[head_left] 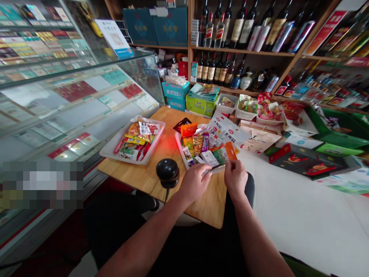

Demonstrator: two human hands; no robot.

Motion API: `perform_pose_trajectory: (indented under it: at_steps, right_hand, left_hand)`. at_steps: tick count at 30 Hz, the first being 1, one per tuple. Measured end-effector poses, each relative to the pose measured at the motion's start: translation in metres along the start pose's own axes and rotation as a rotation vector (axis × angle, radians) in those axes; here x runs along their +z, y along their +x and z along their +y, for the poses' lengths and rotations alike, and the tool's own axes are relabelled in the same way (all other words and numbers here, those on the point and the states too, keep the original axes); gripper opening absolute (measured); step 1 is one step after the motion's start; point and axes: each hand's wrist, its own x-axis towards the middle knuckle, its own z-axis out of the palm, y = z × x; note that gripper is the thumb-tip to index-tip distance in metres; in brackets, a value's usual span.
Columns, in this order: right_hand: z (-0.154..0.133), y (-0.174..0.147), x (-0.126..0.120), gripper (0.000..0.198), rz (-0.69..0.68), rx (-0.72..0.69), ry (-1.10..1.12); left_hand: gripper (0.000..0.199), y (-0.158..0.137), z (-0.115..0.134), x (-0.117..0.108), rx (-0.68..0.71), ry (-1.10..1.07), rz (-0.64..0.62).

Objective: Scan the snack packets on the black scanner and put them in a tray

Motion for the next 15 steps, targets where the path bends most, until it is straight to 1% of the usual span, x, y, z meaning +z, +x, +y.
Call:
perform_pose_trajectory:
  at_steps: [2,3,6,8,12,15]
  right_hand:
    - [-0.001,-0.009,0.002,0.028,0.031,-0.023,0.058]
    - [-0.003,-0.014,0.003,0.028,0.022,-0.05,0.088]
    - [-0.011,-0.032,0.012,0.027,-0.083,-0.183,0.215]
    - [-0.017,-0.044,0.019,0.025,-0.154,-0.251,0.281]
    - [-0.021,-0.064,0.031,0.025,-0.194,-0.276,0.294]
    - [-0.02,-0.069,0.035,0.029,-0.21,-0.309,0.318]
  left_hand:
    - [0.02,-0.022,-0.004,-0.001,-0.016,-0.016,0.007]
    - [0.02,-0.032,-0.007,0.0,-0.028,-0.017,0.009]
    - [0.022,-0.059,-0.017,0.004,-0.076,-0.003,0.018]
    - [0.025,-0.073,-0.024,0.008,-0.101,-0.001,0.028]
    - [0.03,-0.086,-0.035,0.011,-0.129,0.017,0.033]
    - [0.038,-0.088,-0.04,0.012,-0.153,0.053,0.043]
